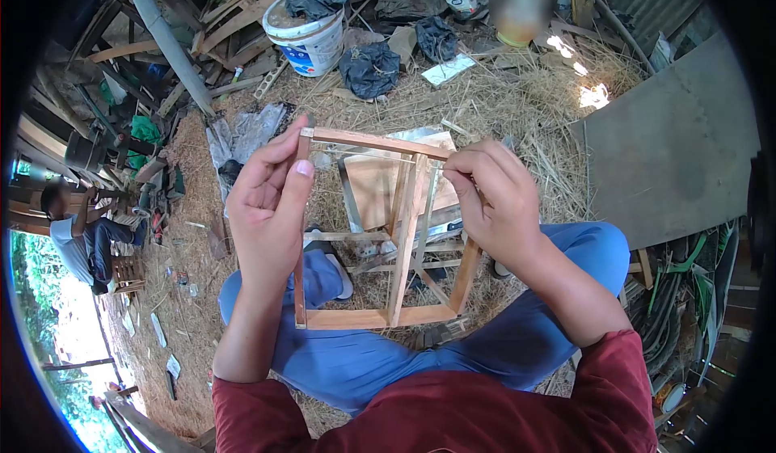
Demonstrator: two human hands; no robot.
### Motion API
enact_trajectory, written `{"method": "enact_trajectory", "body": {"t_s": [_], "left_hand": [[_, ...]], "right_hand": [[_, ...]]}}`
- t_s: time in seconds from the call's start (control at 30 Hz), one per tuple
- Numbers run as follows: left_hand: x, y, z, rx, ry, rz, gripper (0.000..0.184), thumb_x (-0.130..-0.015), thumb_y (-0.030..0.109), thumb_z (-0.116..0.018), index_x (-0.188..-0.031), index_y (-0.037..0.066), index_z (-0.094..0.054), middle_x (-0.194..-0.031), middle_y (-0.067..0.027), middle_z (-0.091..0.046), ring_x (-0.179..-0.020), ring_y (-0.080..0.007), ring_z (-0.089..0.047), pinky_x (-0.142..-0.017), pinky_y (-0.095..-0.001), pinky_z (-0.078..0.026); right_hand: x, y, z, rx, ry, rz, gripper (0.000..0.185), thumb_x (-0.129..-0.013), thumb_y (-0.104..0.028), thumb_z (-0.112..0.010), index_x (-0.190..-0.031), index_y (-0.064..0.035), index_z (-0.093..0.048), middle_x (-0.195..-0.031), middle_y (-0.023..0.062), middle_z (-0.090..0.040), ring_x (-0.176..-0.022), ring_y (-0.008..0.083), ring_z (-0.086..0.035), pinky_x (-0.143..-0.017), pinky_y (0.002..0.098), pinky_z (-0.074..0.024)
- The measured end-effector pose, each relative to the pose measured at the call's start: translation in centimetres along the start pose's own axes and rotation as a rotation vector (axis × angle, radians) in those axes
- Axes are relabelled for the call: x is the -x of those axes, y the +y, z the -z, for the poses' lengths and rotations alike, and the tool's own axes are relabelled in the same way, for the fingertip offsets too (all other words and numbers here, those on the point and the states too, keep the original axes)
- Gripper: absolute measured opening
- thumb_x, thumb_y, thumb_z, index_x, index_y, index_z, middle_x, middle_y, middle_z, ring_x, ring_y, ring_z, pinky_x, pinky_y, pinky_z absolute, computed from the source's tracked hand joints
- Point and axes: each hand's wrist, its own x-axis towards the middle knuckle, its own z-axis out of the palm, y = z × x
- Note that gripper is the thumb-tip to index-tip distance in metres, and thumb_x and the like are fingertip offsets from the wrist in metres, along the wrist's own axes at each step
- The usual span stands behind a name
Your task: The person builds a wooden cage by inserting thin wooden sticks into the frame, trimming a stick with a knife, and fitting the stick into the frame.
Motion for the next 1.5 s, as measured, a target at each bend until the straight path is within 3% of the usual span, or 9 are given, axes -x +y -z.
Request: {"method": "enact_trajectory", "body": {"t_s": [0.57,0.63,0.77,0.9,1.0,1.07,1.27,1.33,1.5], "left_hand": [[0.4,-0.1,0.0,-0.004,0.003,-0.032,0.027,-0.104,-0.003,-0.059,-0.131,-0.008,-0.059,-0.151,-0.0252,-0.056,-0.137,-0.0239,-0.058,-0.116,-0.0351,-0.044],[0.4,-0.1,0.0,0.003,0.005,-0.025,0.028,-0.104,-0.003,-0.059,-0.131,-0.008,-0.059,-0.151,-0.0253,-0.056,-0.137,-0.0238,-0.058,-0.117,-0.0352,-0.044],[0.1,0.0,0.1,-0.029,-0.003,-0.017,0.028,-0.103,-0.003,-0.059,-0.131,-0.008,-0.059,-0.151,-0.0262,-0.055,-0.138,-0.0244,-0.056,-0.117,-0.0354,-0.044],[-0.2,1.0,0.2,-0.095,0.003,-0.035,0.028,-0.1,-0.004,-0.062,-0.128,-0.008,-0.059,-0.144,-0.0248,-0.061,-0.134,-0.0249,-0.06,-0.115,-0.0356,-0.045],[-0.7,1.9,0.4,-0.251,0.019,-0.16,0.028,-0.093,-0.006,-0.067,-0.121,-0.004,-0.063,-0.13,-0.0198,-0.068,-0.124,-0.0251,-0.066,-0.108,-0.0359,-0.049],[-1.1,2.3,1.1,-0.582,-0.118,-0.365,0.027,-0.086,-0.006,-0.072,-0.112,-0.001,-0.068,-0.118,-0.0155,-0.07,-0.111,-0.0265,-0.069,-0.1,-0.0361,-0.051],[-0.5,3.9,0.1,-0.79,-0.145,-0.393,0.021,-0.086,0.0,-0.079,-0.106,0.004,-0.074,-0.116,-0.0134,-0.069,-0.099,-0.0257,-0.07,-0.086,-0.0343,-0.054],[0.0,4.7,-0.3,-0.811,-0.15,-0.341,0.019,-0.086,-0.001,-0.078,-0.105,0.003,-0.073,-0.116,-0.0134,-0.069,-0.1,-0.024,-0.07,-0.084,-0.0329,-0.054],[0.4,4.8,-0.5,-0.816,-0.15,-0.303,0.019,-0.087,-0.004,-0.077,-0.104,0.002,-0.074,-0.117,-0.0128,-0.069,-0.099,-0.0216,-0.069,-0.079,-0.0306,-0.054]], "right_hand": [[0.0,-0.3,0.0,0.008,0.005,0.024,0.015,-0.085,0.007,-0.074,-0.096,0.0009,-0.066,-0.089,0.0141,-0.066,-0.076,0.0307,-0.064,-0.066,0.0376,-0.0506],[0.1,-0.4,-0.1,-0.011,0.005,0.008,0.018,-0.08,0.006,-0.074,-0.095,-0.0007,-0.065,-0.087,0.0129,-0.062,-0.08,0.0351,-0.062,-0.069,0.0432,-0.05],[-0.1,-0.3,0.4,-0.011,-0.031,-0.01,0.016,-0.082,0.004,-0.074,-0.094,-0.0011,-0.065,-0.088,0.0129,-0.061,-0.081,0.035,-0.062,-0.07,0.0435,-0.05],[-0.5,-0.6,0.9,-0.003,-0.102,-0.03,0.016,-0.086,0.005,-0.075,-0.098,-0.0006,-0.067,-0.094,0.0123,-0.066,-0.081,0.0299,-0.064,-0.068,0.0377,-0.05],[-0.7,-0.7,0.7,0.004,-0.092,-0.006,0.015,-0.086,-0.001,-0.076,-0.098,-0.0031,-0.067,-0.093,0.011,-0.065,-0.084,0.0311,-0.063,-0.072,0.0409,-0.0494],[-0.7,-0.6,0.5,0.013,-0.08,0.018,0.013,-0.087,-0.006,-0.077,-0.096,-0.0051,-0.067,-0.091,0.01,-0.063,-0.085,0.0322,-0.063,-0.075,0.0435,-0.0489],[-0.8,-0.7,0.2,0.029,-0.071,0.032,0.016,-0.085,-0.007,-0.079,-0.097,-0.008,-0.068,-0.091,0.0061,-0.064,-0.085,0.0285,-0.063,-0.075,0.0395,-0.0458],[-0.9,-0.8,0.1,0.014,-0.074,0.063,0.021,-0.082,0.001,-0.08,-0.098,-0.0061,-0.069,-0.094,0.0074,-0.069,-0.084,0.0275,-0.064,-0.075,0.0383,-0.0451],[-1.1,-1.0,-0.2,0.017,-0.057,0.078,0.021,-0.08,0.0,-0.079,-0.095,-0.0073,-0.067,-0.091,0.0062,-0.067,-0.084,0.0273,-0.063,-0.075,0.0395,-0.0433]]}}
